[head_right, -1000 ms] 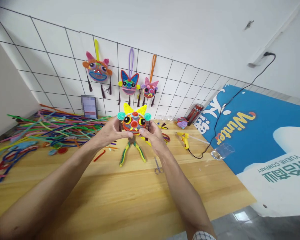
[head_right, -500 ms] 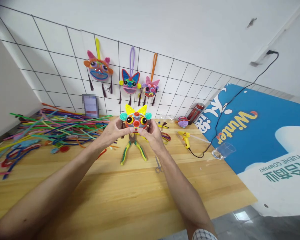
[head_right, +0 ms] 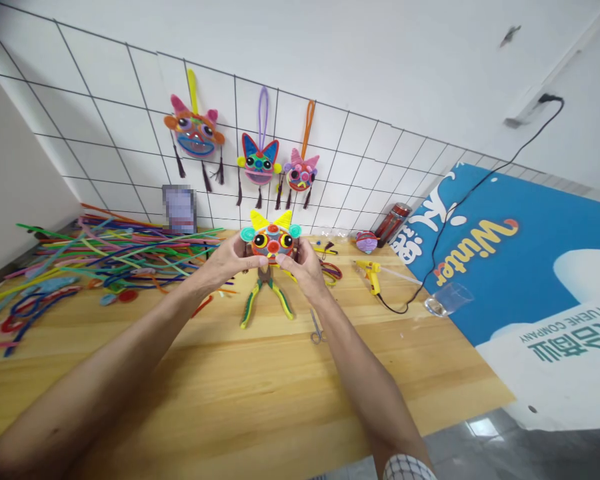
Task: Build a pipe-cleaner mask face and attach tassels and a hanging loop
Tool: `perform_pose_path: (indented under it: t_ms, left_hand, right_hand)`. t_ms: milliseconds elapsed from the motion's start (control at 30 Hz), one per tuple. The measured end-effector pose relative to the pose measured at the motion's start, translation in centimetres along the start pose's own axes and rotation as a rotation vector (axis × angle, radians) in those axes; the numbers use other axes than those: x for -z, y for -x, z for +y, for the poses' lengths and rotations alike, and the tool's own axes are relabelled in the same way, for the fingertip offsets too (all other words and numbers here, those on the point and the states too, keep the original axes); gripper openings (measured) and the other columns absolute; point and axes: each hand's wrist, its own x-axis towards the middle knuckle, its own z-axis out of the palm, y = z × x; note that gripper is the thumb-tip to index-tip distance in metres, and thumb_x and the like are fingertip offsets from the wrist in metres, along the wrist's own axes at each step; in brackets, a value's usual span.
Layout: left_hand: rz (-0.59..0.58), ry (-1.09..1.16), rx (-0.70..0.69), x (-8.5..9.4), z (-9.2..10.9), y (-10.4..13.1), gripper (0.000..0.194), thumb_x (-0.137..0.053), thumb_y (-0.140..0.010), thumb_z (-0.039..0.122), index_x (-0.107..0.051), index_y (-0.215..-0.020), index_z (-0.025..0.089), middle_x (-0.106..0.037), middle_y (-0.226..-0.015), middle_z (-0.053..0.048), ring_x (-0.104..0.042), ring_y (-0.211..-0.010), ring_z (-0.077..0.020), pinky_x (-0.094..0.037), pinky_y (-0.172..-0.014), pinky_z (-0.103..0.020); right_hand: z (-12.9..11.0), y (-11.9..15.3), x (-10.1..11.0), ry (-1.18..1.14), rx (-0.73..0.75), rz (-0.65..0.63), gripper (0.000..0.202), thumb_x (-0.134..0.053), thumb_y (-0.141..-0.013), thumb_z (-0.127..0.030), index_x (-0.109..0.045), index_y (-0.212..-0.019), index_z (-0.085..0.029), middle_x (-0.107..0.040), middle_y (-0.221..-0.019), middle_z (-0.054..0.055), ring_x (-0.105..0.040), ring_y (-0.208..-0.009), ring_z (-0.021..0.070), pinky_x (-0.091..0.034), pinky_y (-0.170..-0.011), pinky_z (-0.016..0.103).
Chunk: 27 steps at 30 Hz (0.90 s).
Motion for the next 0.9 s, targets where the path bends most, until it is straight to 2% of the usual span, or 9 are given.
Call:
perform_pose_path:
  t_ms: [67, 233, 400, 500, 567, 633, 700, 800, 900]
  left_hand:
    - [0.009, -0.022, 0.016, 0.0, 0.1, 0.0, 0.058, -0.094, -0.068, 0.041, -0.057, -0.107, 0.019, -0.072, -0.093, -0.001, -0.064, -0.063, -0.0121, -0.048, -0.052, -0.021]
    - [0.001, 0.012, 0.014, 0.2, -0.1, -0.1, 0.061, -0.096, -0.066, 0.038, -0.058, -0.109, 0.018, -0.073, -0.095, -0.002, -0.066, -0.067, -0.0133, -0.049, -0.054, -0.021]
    - [0.0, 0.077, -0.019, 0.1, -1.3, -0.4, 0.06, -0.095, -0.067, 0.036, -0.059, -0.111, 0.019, -0.074, -0.109, -0.006, -0.071, -0.087, -0.0178, -0.058, -0.074, -0.028]
    - [-0.046, 0.086, 0.003, 0.4, -1.4, -0.3, 0.062, -0.096, -0.066, 0.038, -0.06, -0.113, 0.019, -0.073, -0.111, -0.007, -0.071, -0.085, -0.018, -0.058, -0.074, -0.029]
    - [-0.061, 0.066, 0.013, 0.9, -1.0, -0.2, 0.058, -0.093, -0.071, 0.044, -0.064, -0.115, 0.019, -0.074, -0.109, -0.006, -0.071, -0.086, -0.0193, -0.057, -0.076, -0.03]
    - [0.003, 0.056, -0.012, 1.6, -0.5, -0.2, 0.046, -0.085, -0.08, 0.05, -0.07, -0.11, 0.019, -0.076, -0.105, -0.006, -0.071, -0.093, -0.0214, -0.056, -0.086, -0.032]
    - [0.128, 0.049, -0.034, 2.1, -0.2, -0.2, 0.039, -0.08, -0.084, 0.054, -0.074, -0.101, 0.019, -0.077, -0.1, -0.005, -0.071, -0.095, -0.022, -0.055, -0.09, -0.032]
    - [0.273, -0.016, -0.016, 2.7, -0.2, -0.3, 0.037, -0.085, -0.078, 0.054, -0.075, -0.088, 0.02, -0.076, -0.086, -0.004, -0.07, -0.084, -0.0208, -0.056, -0.079, -0.031]
    - [0.311, -0.076, 0.002, 2.7, -0.1, -0.3, 0.037, -0.087, -0.074, 0.053, -0.071, -0.075, 0.02, -0.074, -0.076, -0.002, -0.068, -0.076, -0.0195, -0.054, -0.071, -0.03]
  right_hand:
    - [0.3, -0.1, 0.0, 0.001, 0.005, -0.001, 0.056, -0.087, -0.073, -0.056, -0.059, -0.112, -0.027, -0.074, -0.116, 0.005, -0.07, -0.108, 0.027, -0.062, -0.087, 0.039]
    - [1.0, -0.2, -0.2, -0.003, 0.028, 0.032, 0.053, -0.087, -0.073, -0.053, -0.06, -0.11, -0.026, -0.073, -0.116, 0.005, -0.07, -0.107, 0.0265, -0.06, -0.094, 0.042]
    - [1.4, -0.2, -0.2, -0.015, 0.028, 0.003, 0.055, -0.088, -0.073, -0.051, -0.058, -0.111, -0.027, -0.073, -0.119, 0.005, -0.07, -0.109, 0.0263, -0.058, -0.099, 0.043]
    - [1.6, -0.2, -0.2, -0.033, 0.029, -0.004, 0.06, -0.09, -0.071, -0.051, -0.058, -0.116, -0.028, -0.073, -0.121, 0.005, -0.07, -0.114, 0.027, -0.057, -0.102, 0.043]
    - [1.7, -0.2, -0.1, -0.048, 0.03, 0.003, 0.061, -0.091, -0.071, -0.049, -0.058, -0.118, -0.027, -0.074, -0.122, 0.005, -0.07, -0.115, 0.0275, -0.056, -0.103, 0.044]
    - [1.7, -0.2, -0.1, -0.058, 0.032, -0.003, 0.062, -0.092, -0.07, -0.047, -0.058, -0.118, -0.027, -0.074, -0.124, 0.006, -0.07, -0.116, 0.0281, -0.056, -0.105, 0.045]
    - [1.7, -0.1, -0.2, -0.051, 0.028, -0.017, 0.061, -0.092, -0.07, -0.044, -0.058, -0.118, -0.027, -0.073, -0.125, 0.006, -0.07, -0.118, 0.0286, -0.055, -0.107, 0.046]
    - [1.8, 0.2, -0.6, -0.041, 0.008, -0.054, 0.06, -0.091, -0.072, -0.042, -0.058, -0.12, -0.029, -0.072, -0.129, 0.004, -0.069, -0.122, 0.0281, -0.055, -0.109, 0.045]
    - [1.9, 0.4, -1.1, -0.054, 0.009, -0.062, 0.059, -0.091, -0.073, -0.042, -0.057, -0.12, -0.029, -0.072, -0.129, 0.004, -0.068, -0.122, 0.0275, -0.055, -0.109, 0.044]
